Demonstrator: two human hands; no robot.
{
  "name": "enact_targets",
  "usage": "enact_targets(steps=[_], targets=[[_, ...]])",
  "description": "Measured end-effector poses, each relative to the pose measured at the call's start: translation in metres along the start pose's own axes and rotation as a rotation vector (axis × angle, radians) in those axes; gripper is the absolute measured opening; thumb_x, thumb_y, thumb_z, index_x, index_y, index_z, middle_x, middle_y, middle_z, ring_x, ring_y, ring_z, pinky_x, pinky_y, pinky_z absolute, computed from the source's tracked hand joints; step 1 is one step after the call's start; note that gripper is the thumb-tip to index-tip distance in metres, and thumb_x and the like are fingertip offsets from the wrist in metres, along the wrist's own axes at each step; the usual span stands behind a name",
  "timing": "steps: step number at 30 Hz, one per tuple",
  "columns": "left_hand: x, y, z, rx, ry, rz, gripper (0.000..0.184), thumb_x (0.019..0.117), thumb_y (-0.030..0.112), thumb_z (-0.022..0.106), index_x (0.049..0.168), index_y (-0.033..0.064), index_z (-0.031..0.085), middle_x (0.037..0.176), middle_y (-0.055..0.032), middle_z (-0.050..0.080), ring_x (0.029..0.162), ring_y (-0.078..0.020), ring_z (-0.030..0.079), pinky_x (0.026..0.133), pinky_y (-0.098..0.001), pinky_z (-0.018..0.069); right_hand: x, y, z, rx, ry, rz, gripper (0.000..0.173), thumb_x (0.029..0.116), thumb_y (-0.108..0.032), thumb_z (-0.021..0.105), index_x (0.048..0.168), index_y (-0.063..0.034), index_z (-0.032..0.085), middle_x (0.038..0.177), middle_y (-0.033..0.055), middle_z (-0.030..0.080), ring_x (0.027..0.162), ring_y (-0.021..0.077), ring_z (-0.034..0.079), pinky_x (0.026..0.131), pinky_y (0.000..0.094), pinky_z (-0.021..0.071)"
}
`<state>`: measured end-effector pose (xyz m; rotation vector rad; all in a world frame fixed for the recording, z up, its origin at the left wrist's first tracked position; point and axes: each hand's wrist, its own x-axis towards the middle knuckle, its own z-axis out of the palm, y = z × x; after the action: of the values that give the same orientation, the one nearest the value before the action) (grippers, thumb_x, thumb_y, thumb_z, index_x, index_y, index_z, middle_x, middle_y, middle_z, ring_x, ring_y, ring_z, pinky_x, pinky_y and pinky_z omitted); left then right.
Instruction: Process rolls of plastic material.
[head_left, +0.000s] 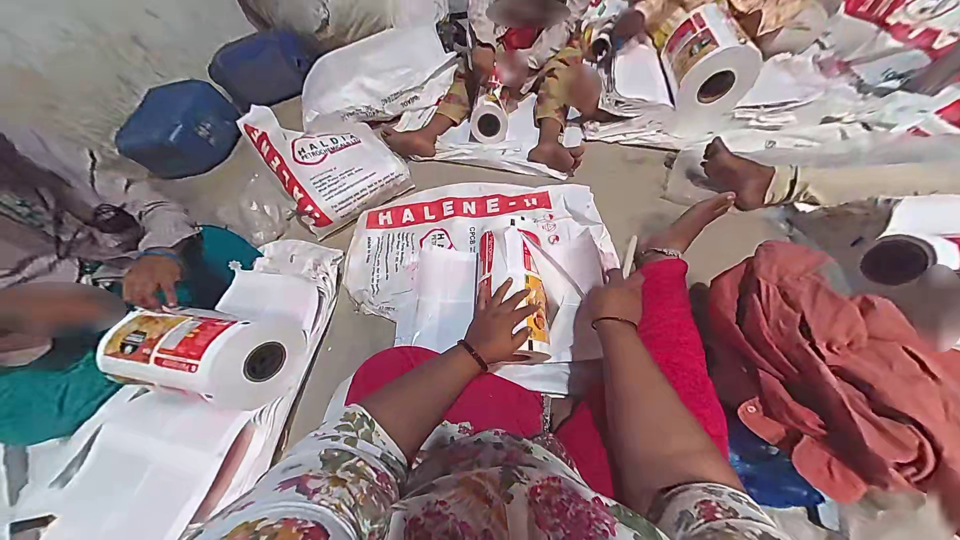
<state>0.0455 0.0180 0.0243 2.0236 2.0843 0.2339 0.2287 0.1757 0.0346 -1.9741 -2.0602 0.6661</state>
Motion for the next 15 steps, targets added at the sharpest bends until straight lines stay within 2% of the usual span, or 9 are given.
enact_targets(steps=[3, 6, 8, 11, 15], targets=[[-0.006, 0.003, 0.009, 0.002, 0.121, -0.056, 0.044, 0.1044, 0.042, 0.045, 0.146, 0.0346, 0.058, 0.169, -0.0008, 0.031, 0.161, -0.0306, 0.008, 0.123, -0.0691, -0.0001, -0.017, -0.014, 0.010, -0.046, 0.014, -0.208, 0.053, 0.0995, -0.050, 0.060, 0.134, -0.0099, 0.064, 0.143, 0.0314, 0.049, 0.119, 0.0504, 0.059, 0.088, 0.0658, 0.0533], [-0.006, 0.002, 0.011, -0.061, 0.199, -0.185, 0.050, 0.1039, 0.040, 0.048, 0.153, 0.0313, 0.050, 0.174, -0.0058, 0.015, 0.161, -0.0297, 0.004, 0.126, -0.0646, 0.0089, -0.018, -0.022, 0.021, -0.151, -0.086, -0.230, 0.060, 0.0950, -0.060, 0.063, 0.121, -0.0068, 0.071, 0.137, 0.0284, 0.054, 0.120, 0.0482, 0.058, 0.090, 0.0651, 0.0517], [-0.006, 0.003, 0.010, -0.071, 0.215, -0.239, 0.053, 0.1033, 0.041, 0.048, 0.156, 0.0319, 0.046, 0.174, -0.0105, 0.008, 0.161, -0.0319, 0.003, 0.126, -0.0625, 0.0135, -0.011, -0.017, 0.027, -0.199, -0.116, -0.216, 0.050, 0.0974, -0.053, 0.062, 0.114, -0.0083, 0.075, 0.136, 0.0264, 0.058, 0.121, 0.0473, 0.058, 0.092, 0.0654, 0.0500], [-0.009, 0.009, 0.008, -0.041, 0.181, -0.276, 0.051, 0.1056, 0.041, 0.043, 0.156, 0.0363, 0.044, 0.175, -0.0110, 0.005, 0.161, -0.0336, 0.003, 0.125, -0.0615, 0.0178, 0.000, -0.004, 0.021, -0.141, -0.091, -0.138, 0.039, 0.1012, -0.043, 0.059, 0.116, -0.0103, 0.075, 0.137, 0.0273, 0.056, 0.119, 0.0479, 0.059, 0.089, 0.0678, 0.0507], [-0.003, 0.020, 0.001, 0.048, 0.090, -0.321, 0.050, 0.1066, 0.039, 0.039, 0.156, 0.0355, 0.044, 0.175, -0.0082, 0.004, 0.161, -0.0350, 0.005, 0.123, -0.0630, 0.0199, 0.009, 0.005, 0.011, -0.104, -0.112, -0.003, 0.039, 0.1001, -0.045, 0.060, 0.116, -0.0115, 0.074, 0.137, 0.0255, 0.059, 0.116, 0.0461, 0.063, 0.089, 0.0668, 0.0522]])
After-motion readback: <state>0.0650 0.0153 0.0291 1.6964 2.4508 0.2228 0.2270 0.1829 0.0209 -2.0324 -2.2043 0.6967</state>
